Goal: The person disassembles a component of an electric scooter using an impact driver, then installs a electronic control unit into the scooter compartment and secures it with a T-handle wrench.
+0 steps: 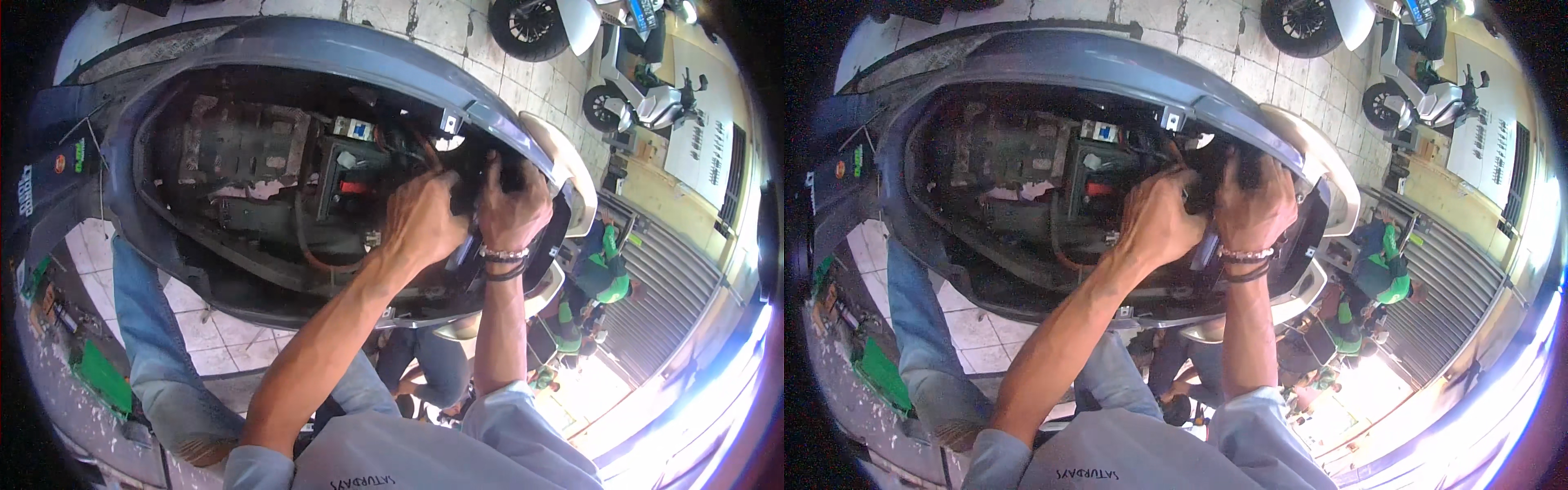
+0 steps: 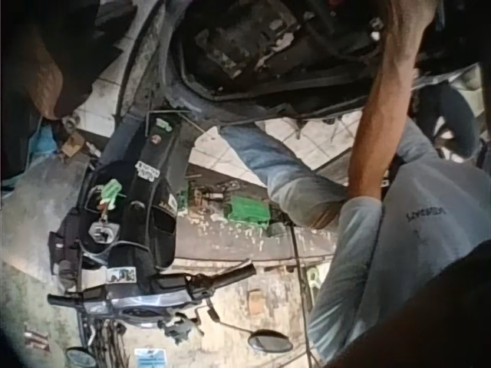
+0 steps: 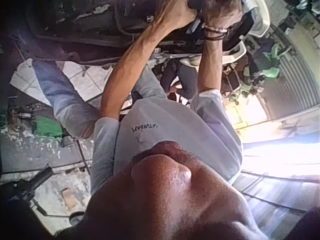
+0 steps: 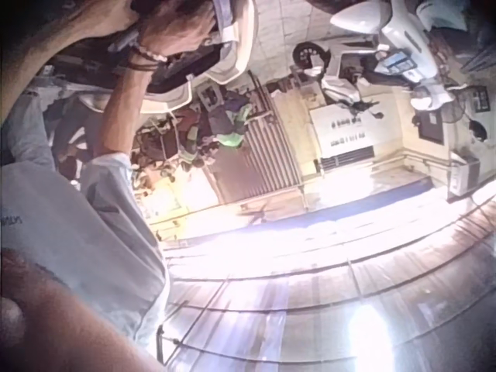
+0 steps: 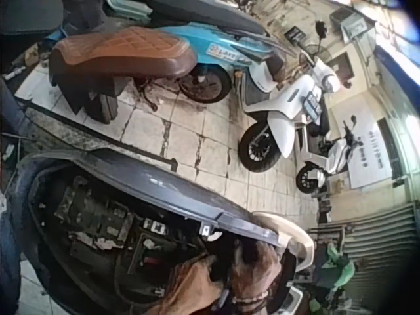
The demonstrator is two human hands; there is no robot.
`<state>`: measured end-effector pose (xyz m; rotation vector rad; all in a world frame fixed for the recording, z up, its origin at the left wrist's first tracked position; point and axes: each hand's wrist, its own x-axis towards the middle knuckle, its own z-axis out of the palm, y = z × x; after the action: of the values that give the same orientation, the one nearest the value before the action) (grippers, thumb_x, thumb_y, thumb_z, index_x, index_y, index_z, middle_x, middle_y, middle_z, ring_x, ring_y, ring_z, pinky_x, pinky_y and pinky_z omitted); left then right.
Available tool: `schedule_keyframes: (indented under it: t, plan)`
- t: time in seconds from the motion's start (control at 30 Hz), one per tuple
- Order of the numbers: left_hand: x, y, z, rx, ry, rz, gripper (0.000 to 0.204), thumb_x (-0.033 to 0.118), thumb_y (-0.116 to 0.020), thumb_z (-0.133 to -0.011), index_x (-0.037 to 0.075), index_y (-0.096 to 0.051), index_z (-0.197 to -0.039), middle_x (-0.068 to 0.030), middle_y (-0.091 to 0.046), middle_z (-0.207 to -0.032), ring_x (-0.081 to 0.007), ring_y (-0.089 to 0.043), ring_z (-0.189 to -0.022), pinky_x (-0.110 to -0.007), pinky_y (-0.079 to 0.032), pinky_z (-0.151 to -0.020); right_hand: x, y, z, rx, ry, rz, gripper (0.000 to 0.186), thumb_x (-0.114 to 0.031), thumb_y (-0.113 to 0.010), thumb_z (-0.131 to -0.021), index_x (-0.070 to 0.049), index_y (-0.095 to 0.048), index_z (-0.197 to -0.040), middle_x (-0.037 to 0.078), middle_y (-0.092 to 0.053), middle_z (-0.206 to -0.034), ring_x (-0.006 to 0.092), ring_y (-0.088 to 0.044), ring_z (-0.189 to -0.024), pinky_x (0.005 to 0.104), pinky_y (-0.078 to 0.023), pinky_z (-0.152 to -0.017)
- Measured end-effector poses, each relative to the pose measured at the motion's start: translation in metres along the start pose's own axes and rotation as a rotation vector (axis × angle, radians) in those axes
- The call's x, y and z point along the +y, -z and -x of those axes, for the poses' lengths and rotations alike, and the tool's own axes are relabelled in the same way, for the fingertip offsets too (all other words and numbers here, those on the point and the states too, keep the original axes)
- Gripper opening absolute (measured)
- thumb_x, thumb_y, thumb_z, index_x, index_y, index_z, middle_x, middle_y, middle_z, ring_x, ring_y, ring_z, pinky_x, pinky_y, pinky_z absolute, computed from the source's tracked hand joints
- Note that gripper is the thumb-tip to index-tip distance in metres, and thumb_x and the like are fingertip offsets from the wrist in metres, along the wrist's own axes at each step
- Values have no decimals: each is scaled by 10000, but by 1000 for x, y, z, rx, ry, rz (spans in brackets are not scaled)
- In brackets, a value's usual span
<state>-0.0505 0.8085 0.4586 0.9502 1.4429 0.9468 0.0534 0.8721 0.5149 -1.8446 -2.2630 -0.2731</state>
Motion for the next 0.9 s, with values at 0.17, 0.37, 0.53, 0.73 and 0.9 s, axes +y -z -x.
schedule_keyframes:
  t: [0.17, 0.37, 0.53, 0.73, 0.9]
  plan:
    - [0, 3, -1, 10, -38, 96, 336, 146, -746, -770, 34, -727, -1086, -241, -720, -1048, -448, -679, -1009, -485, -555, -850, 7, -5, -1, -22, -38, 18, 280, -291, -828, -821, -35, -724, -866, 162, -725, -870, 383, -701, -794, 442, -556, -706]
    - [1, 5, -2, -23, -4, 36, 341, 154, -751, -772, 37, -727, -1092, -239, -722, -1039, -444, -679, -1012, -483, -555, -854, -9, 1, 5, 20, -48, -70, 261, -228, -850, -802, -20, -724, -896, 160, -729, -913, 381, -713, -829, 429, -562, -723]
    - [1, 2, -2, -8, -22, 40, 324, 158, -751, -782, 38, -735, -1082, -234, -723, -1046, -438, -682, -1013, -482, -555, -859, 11, -4, 8, 9, 74, -119, 253, -234, -847, -808, -36, -734, -919, 143, -717, -892, 387, -704, -806, 435, -556, -705]
    - [4, 5, -3, -18, 2, 85, 271, 168, -757, -793, 39, -754, -1031, -222, -732, -1032, -436, -687, -998, -478, -555, -860, 1, 7, 1, -107, -105, -68, 243, -249, -849, -801, -41, -763, -892, 147, -713, -875, 375, -700, -766, 426, -547, -679]
    - [3, 4, -2, -25, -7, 46, 297, 176, -773, -788, 34, -753, -1048, -210, -737, -1028, -413, -701, -990, -467, -559, -852, 13, -4, 3, -13, -23, -150, 262, -276, -857, -795, -51, -777, -902, 155, -720, -881, 371, -702, -764, 419, -541, -691]
